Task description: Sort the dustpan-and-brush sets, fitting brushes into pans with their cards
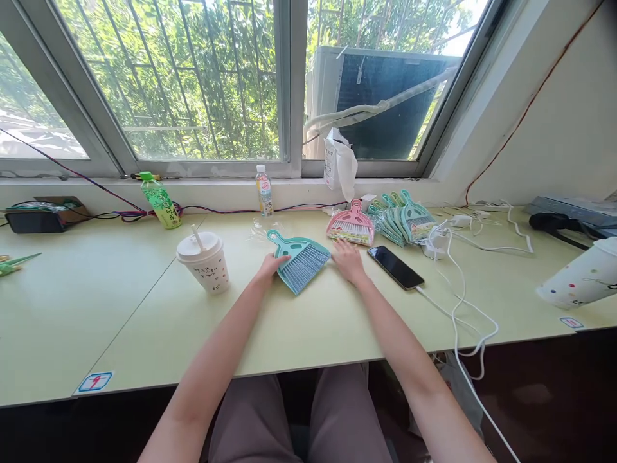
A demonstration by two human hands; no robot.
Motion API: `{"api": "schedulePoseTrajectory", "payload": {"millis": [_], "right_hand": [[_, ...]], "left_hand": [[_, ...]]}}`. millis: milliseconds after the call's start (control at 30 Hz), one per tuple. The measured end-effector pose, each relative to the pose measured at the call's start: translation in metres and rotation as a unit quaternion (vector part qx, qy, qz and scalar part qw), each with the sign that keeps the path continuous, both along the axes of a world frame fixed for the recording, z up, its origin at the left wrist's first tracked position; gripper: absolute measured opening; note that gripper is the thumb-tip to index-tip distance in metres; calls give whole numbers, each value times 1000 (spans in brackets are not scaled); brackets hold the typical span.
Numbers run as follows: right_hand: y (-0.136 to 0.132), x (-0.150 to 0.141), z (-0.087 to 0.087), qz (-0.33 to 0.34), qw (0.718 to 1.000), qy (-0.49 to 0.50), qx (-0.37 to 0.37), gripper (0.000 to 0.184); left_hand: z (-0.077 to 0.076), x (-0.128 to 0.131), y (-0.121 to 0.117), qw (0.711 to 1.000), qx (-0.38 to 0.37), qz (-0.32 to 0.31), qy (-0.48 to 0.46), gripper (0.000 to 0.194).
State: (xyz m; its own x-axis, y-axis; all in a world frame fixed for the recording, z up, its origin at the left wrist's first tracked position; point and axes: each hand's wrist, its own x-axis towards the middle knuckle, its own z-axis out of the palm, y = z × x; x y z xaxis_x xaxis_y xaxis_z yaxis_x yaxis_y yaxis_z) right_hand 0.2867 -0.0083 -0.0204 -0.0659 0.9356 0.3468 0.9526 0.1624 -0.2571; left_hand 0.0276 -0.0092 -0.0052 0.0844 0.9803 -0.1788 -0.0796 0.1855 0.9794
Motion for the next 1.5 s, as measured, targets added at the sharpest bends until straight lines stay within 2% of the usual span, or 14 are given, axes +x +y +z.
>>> {"api": "schedulePoseTrajectory", "payload": {"millis": [100, 200, 267, 333, 433, 500, 567, 733, 933, 1133, 1200, 1300, 1400, 1500], "right_hand": [[1, -13, -5, 99, 994, 19, -50, 40], [-2, -13, -3, 119, 989, 73, -36, 35], [-3, -11, -1, 83, 993, 81, -1, 36], [-2, -9, -1, 6, 998, 68, 9, 37], [3, -2, -4, -61, 995, 64, -49, 36], [7, 4, -5, -37, 992, 93, -79, 34], [9, 11, -4, -18, 987, 137, -84, 42], [8, 20, 0, -65, 961, 249, -106, 69], [8, 21, -2, -51, 956, 278, -82, 52], [6, 25, -2, -31, 957, 277, -83, 39], [5, 25, 3, -19, 941, 323, -103, 37], [2, 18, 14, 40, 883, 450, -128, 38], [-5, 3, 27, 84, 829, 539, -126, 42], [-13, -18, 33, 101, 804, 566, -150, 46]], "left_hand": [[-1, -2, 2, 1000, -22, -5, -18, 36], [0, -3, 1, 997, -28, -5, -68, 38], [2, -4, 0, 996, -34, -6, -84, 40], [4, -6, -2, 996, -36, -34, -77, 45], [5, -9, -4, 993, -14, -95, -65, 54], [4, -10, -3, 992, 10, -104, -75, 56], [2, -10, -2, 992, 28, -85, -88, 54], [0, -12, 1, 991, 54, -29, -121, 47], [2, -11, -2, 983, 7, -46, -177, 50], [-3, -6, 0, 983, 20, 11, -184, 49], [-4, -6, 2, 981, 29, 34, -189, 49], [-5, -5, 2, 977, 52, 55, -200, 51], [-5, 1, 0, 971, 91, 44, -215, 59], [-3, 13, -6, 968, 113, 24, -223, 66]]}}
